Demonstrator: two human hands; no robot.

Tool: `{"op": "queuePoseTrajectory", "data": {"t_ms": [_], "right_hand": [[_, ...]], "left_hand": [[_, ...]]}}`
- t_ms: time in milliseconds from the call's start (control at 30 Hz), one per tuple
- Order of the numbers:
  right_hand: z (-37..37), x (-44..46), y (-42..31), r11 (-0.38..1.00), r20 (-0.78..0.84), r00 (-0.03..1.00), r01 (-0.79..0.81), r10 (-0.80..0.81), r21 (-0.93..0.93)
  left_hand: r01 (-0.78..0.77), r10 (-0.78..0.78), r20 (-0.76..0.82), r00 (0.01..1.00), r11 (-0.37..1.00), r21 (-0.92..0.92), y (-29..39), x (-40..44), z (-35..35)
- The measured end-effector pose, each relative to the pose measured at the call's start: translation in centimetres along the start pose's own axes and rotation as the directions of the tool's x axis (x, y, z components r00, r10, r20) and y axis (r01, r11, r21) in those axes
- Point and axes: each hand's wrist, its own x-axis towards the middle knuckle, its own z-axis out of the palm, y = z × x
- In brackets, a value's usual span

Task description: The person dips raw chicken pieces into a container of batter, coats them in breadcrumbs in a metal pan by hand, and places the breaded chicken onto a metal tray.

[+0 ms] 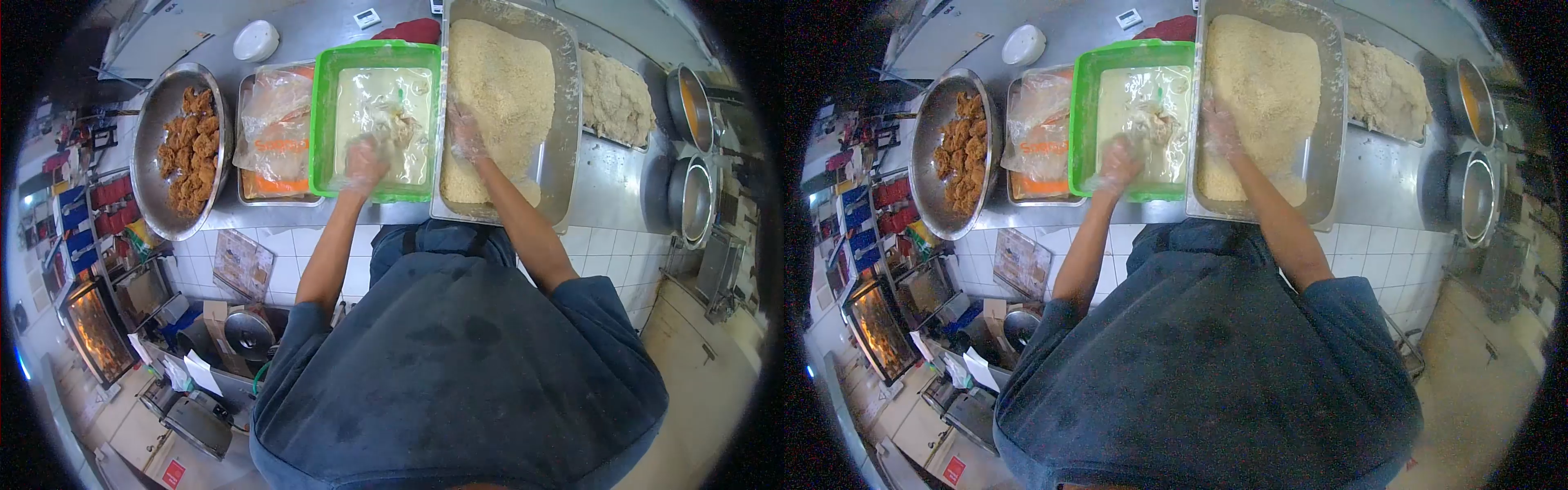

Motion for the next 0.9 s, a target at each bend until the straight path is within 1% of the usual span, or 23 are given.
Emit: {"op": "queuePoseTrajectory", "data": {"t_ms": [33,100,167,200,233,300,333,367,400,433,467,500,533,567,600,633,667,700,800,867,900], "right_hand": [[-0.2,-0.2,0.1,0.987,0.083,0.986,-0.139,0.145,-0.083],[-0.7,-2.1,1.0,0.973,0.185,0.955,-0.226,0.23,-0.046],[-0.9,-5.3,3.9,0.966,0.225,0.97,-0.139,0.089,0.218],[-1.9,-5.6,4.7,0.983,0.351,0.93,-0.156,0.113,0.096],[-3.2,-6.0,5.1,0.987,0.467,0.871,-0.156,0.152,-0.03],[-4.0,-6.5,5.1,0.949,0.561,0.772,-0.305,0.299,-0.085],[-4.1,-6.8,3.2,0.888,0.559,0.733,-0.461,0.387,-0.011],[-4.3,-7.1,1.4,0.796,0.564,0.681,-0.602,0.468,0.066],[-4.5,-7.5,0.5,0.808,0.55,0.695,-0.586,0.463,0.059],[-4.5,-7.3,0.5,0.784,0.552,0.699,-0.608,0.455,0.124],[-4.4,-7.2,0.4,0.741,0.553,0.706,-0.635,0.443,0.217],[-4.3,-7.2,0.6,0.617,0.581,0.71,-0.676,0.399,0.402],[-4.4,-7.3,1.2,0.462,0.601,0.723,-0.686,0.341,0.562],[-4.7,-7.5,1.6,0.303,0.612,0.74,-0.672,0.279,0.675],[-5.3,-7.7,1.6,0.249,0.59,0.762,-0.646,0.266,0.721],[-6.2,-7.9,1.1,0.232,0.558,0.785,-0.615,0.269,0.754],[-7.1,-8.2,0.2,0.234,0.526,0.803,-0.589,0.28,0.774],[-8.6,-7.9,-2.2,0.301,0.468,0.815,-0.567,0.343,0.767],[-12.3,-7.0,-7.8,0.494,0.265,0.825,-0.522,0.499,0.695],[-13.3,-6.2,-8.9,0.605,0.107,0.817,-0.501,0.567,0.619],[-14.0,-5.0,-7.7,0.483,0.156,0.852,-0.424,0.5,0.766]], "left_hand": [[0.013,-0.014,-0.041,0.999,1.0,-0.025,0.1,0.7,-0.7],[0.03,-0.04,-0.125,0.991,0.996,-0.082,0.2,3.5,-1.6],[-0.034,0.032,-0.165,0.986,0.999,-0.006,-0.8,7.2,-0.3],[-0.062,0.067,-0.18,0.981,0.998,0.033,-1.5,8.7,0.6],[-0.01,0.02,-0.098,0.995,0.995,0.1,-1.8,9.6,1.3],[0.073,-0.09,0.062,0.994,0.967,0.245,-2.4,11.0,2.7],[0.038,-0.068,0.112,0.991,0.968,0.248,-3.1,11.7,3.6],[0.0,-0.043,0.164,0.986,0.968,0.25,-4.1,12.1,4.3],[-0.036,-0.02,0.219,0.976,0.968,0.25,-4.1,12.0,4.2],[-0.062,-0.009,0.266,0.964,0.964,0.257,-4.1,11.8,4.2],[-0.088,0.004,0.304,0.953,0.961,0.264,-4.0,11.6,4.1],[-0.117,0.019,0.343,0.939,0.956,0.268,-3.3,11.4,3.5],[-0.11,0.055,0.282,0.958,0.977,0.184,-2.5,10.8,2.5],[-0.108,0.085,0.218,0.972,0.99,0.095,-1.6,9.8,1.1],[-0.105,0.104,0.154,0.983,0.994,0.002,-0.4,8.8,-0.2],[-0.059,0.072,0.128,0.989,0.993,-0.107,1.2,7.8,-1.7],[-0.013,0.035,0.101,0.994,0.977,-0.215,2.8,7.2,-3.5],[0.032,-0.007,0.078,0.997,0.946,-0.322,3.7,6.9,-4.3],[-0.003,0.009,0.007,1.0,0.784,-0.62,3.2,6.3,-3.0],[-0.047,0.007,-0.058,0.998,0.692,-0.721,4.8,5.8,-3.6],[-0.074,0.004,-0.093,0.996,0.64,-0.765,5.5,5.7,-4.0]]}}
